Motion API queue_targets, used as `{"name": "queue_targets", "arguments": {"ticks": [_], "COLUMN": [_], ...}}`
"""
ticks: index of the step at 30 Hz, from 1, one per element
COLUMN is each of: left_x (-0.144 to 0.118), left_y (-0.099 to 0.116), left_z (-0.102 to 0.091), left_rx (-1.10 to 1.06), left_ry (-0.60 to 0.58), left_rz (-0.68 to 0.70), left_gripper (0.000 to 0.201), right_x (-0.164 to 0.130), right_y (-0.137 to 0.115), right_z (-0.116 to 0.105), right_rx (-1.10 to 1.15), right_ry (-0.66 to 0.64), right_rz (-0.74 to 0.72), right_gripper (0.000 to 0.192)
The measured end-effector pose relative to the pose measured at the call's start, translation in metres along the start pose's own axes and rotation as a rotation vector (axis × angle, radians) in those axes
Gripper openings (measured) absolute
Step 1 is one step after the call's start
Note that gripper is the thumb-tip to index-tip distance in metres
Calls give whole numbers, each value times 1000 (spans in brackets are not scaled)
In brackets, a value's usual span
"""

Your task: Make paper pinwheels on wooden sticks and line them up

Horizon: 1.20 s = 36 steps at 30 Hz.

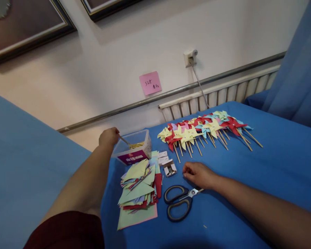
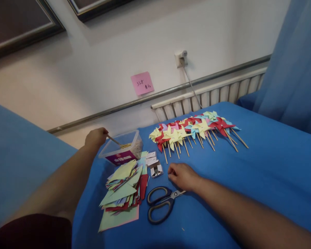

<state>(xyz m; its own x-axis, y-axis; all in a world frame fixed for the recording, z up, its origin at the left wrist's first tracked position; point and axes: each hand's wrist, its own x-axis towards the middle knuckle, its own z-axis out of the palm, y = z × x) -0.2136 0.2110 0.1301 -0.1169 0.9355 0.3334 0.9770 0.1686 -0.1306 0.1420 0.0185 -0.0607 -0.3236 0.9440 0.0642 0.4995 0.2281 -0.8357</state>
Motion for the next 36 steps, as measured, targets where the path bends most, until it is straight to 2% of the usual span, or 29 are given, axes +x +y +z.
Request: {"name": "queue_targets", "arguments": {"ticks": [3,6,8,9,13,16,19,21,23,24,25,26,28,30,32,34,36], "left_x": [-8,-23,-35,-40,-59,-68,-76,-87,-108,-122,-140,-159,-199,-236,-262,-278,-285], "left_y": [5,10,11,11,7,3,6,16,34,46,61,78,114,148,177,194,201], "left_z": [-15,-19,-14,-9,11,15,6,-4,-15,-19,-22,-24,-23,-15,-3,9,18], "left_rx": [-7,-109,-282,-387,-481,-525,-594,-663,-771,-945,-1101,-1230,-1404,-1510,-1572,-1586,-1570], "left_ry": [36,136,149,87,-33,2,99,179,260,316,322,278,115,-94,-242,-326,-357], "left_rz": [13,-18,-81,-135,-205,-264,-316,-336,-347,-357,-348,-324,-263,-246,-256,-252,-214], "left_gripper": [22,24,22,22,16,18,24,28,33,32,32,32,33,35,37,38,40], "right_x": [1,1,1,1,1,1,1,3,4,5,5,4,1,-4,-8,-9,-8], "right_y": [1,1,0,0,-3,-5,-5,-4,-4,-4,-6,-8,-14,-22,-30,-34,-34], "right_z": [0,0,-1,-1,-3,-5,-5,-4,-2,-2,-2,-2,-5,-10,-15,-20,-22], "right_rx": [-16,-26,-30,-33,-35,-38,-41,-26,39,98,173,258,422,576,692,749,783], "right_ry": [8,4,-3,-5,-9,-7,-13,-12,9,32,72,120,214,269,308,342,352], "right_rz": [4,3,2,2,-9,-20,-18,-22,-29,-36,-48,-71,-143,-186,-176,-139,-88], "right_gripper": [9,8,8,8,8,8,8,8,8,10,13,18,29,37,40,39,38]}}
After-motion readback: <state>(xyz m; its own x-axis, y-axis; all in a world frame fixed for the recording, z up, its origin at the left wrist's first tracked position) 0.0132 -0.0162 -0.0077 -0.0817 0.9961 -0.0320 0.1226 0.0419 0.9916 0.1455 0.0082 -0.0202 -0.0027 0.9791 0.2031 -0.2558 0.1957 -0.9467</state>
